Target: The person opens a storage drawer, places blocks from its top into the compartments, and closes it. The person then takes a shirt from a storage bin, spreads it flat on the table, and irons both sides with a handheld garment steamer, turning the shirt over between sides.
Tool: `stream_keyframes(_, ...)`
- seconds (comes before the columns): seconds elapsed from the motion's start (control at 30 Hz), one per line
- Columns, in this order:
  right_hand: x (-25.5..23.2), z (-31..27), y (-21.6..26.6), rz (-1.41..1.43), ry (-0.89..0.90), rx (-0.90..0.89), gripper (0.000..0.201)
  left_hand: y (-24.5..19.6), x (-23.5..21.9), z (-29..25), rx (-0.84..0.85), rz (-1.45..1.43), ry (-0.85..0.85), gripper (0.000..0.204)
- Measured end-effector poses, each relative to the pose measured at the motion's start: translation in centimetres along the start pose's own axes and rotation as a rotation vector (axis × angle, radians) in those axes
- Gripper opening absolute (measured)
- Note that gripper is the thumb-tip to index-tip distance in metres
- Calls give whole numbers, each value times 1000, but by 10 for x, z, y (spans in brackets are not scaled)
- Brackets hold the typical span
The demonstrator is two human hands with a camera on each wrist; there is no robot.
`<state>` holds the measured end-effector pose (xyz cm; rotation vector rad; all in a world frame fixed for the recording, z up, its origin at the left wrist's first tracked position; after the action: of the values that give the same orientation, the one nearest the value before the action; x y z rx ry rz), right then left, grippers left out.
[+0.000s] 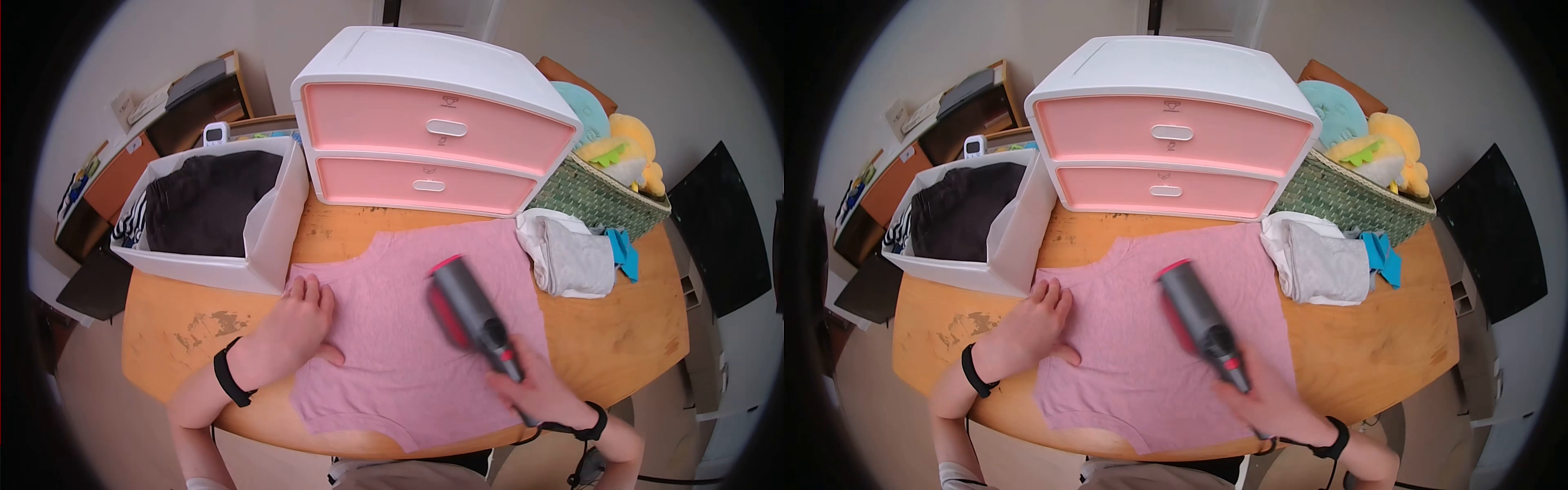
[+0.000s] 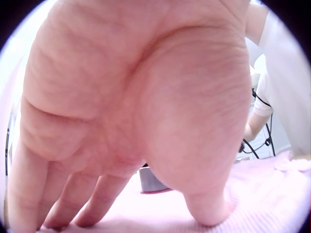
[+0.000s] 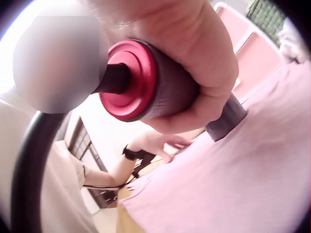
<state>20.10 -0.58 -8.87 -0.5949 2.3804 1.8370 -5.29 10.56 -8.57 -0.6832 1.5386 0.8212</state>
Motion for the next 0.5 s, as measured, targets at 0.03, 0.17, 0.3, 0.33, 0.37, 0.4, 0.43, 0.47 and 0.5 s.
stream_keyframes(0.03,-11,-4,-5,-12,8,4,48,1,-1,0,-9,-12,-2,98)
stream_keyframes(0.17,-56,-16,-21,147,-331,56,42,1,-4,2,-18,-25,41,95)
stream_keyframes(0.3,-35,-14,-2,-21,-246,-20,47,-1,-4,2,-17,-29,93,95)
stream_keyframes(0.33,-17,-11,5,-20,-137,-62,49,-1,0,2,-7,-19,97,95)
stream_keyframes(0.37,0,-9,6,-15,-38,-77,53,-1,0,1,7,-7,32,96)
stream_keyframes(0.4,16,-6,15,-44,55,-109,55,-2,-2,0,20,2,-32,97)
stream_keyframes(0.43,30,-3,23,-108,119,-208,56,-2,-2,0,31,7,-30,97)
stream_keyframes(0.47,41,-2,29,-175,184,-307,57,0,0,0,21,1,-9,99)
stream_keyframes(0.5,42,-1,27,-173,179,-302,57,1,2,1,9,-9,11,101)
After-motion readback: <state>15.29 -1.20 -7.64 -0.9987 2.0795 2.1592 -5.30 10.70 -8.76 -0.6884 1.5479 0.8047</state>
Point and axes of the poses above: each hand's wrist, its own z-axis towards the middle knuckle, its own x-axis out of the palm, y = z × x, the point moved 9 cm from there along z, towards the middle knuckle, and after that the axes turned 13 degrees about -x, right-handed, at the moved point
